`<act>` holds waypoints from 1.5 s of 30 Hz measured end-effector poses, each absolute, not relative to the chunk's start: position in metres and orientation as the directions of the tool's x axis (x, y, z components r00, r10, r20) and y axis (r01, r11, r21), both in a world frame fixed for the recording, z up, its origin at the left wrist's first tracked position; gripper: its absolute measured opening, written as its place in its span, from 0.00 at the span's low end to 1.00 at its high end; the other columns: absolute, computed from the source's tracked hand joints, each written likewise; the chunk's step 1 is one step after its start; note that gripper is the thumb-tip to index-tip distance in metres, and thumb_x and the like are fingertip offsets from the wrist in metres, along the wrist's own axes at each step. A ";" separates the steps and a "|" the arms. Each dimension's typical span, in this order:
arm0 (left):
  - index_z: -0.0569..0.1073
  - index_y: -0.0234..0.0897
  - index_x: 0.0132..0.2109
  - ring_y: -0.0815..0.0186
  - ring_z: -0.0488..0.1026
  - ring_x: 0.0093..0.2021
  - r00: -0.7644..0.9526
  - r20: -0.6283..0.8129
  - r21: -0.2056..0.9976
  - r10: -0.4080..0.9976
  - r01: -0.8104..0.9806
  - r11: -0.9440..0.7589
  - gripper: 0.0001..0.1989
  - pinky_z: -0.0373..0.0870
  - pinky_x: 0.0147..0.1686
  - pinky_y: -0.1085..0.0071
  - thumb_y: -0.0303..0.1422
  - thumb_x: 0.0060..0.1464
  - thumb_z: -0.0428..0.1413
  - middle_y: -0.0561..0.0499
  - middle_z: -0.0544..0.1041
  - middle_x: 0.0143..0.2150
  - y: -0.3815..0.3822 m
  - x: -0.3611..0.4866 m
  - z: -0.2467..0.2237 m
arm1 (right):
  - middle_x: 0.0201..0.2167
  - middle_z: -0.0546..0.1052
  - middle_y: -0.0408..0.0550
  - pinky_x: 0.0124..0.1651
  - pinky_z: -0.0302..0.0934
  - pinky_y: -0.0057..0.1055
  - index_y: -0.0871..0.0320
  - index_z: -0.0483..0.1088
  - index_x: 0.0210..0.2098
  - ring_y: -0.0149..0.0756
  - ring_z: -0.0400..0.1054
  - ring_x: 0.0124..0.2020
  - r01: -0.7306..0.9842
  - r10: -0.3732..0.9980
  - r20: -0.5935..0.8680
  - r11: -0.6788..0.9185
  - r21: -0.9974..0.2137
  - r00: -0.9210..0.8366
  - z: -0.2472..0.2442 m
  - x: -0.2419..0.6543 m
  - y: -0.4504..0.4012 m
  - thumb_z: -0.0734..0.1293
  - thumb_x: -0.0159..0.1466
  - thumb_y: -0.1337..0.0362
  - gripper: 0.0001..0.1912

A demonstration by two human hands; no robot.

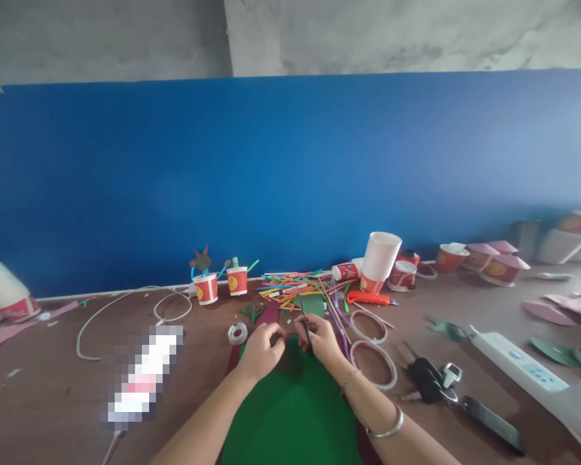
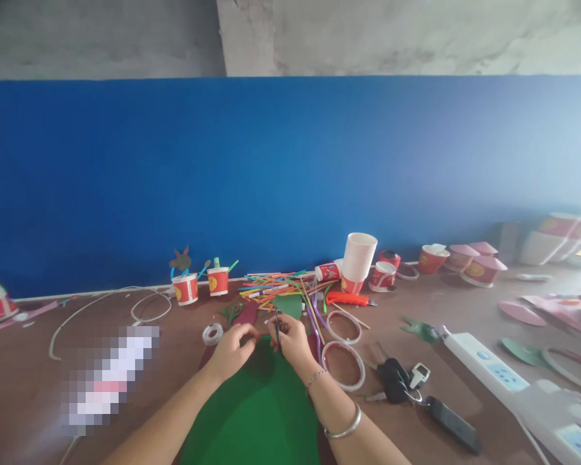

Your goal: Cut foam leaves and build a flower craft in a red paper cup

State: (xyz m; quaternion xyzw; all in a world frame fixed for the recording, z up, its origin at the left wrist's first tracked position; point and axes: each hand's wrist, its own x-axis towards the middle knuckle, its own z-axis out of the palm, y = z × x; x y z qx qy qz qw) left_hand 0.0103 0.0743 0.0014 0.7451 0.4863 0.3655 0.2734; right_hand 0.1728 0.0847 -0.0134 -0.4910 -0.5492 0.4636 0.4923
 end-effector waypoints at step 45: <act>0.65 0.40 0.51 0.60 0.70 0.49 0.130 0.351 0.662 0.927 0.666 -0.344 0.22 0.66 0.49 0.63 0.29 0.46 0.53 0.45 0.73 0.48 0.074 -0.043 -0.011 | 0.32 0.75 0.44 0.35 0.57 0.28 0.55 0.70 0.30 0.36 0.69 0.34 0.778 0.955 0.257 0.275 -0.565 -0.151 -0.014 0.177 0.081 0.65 0.54 0.65 0.03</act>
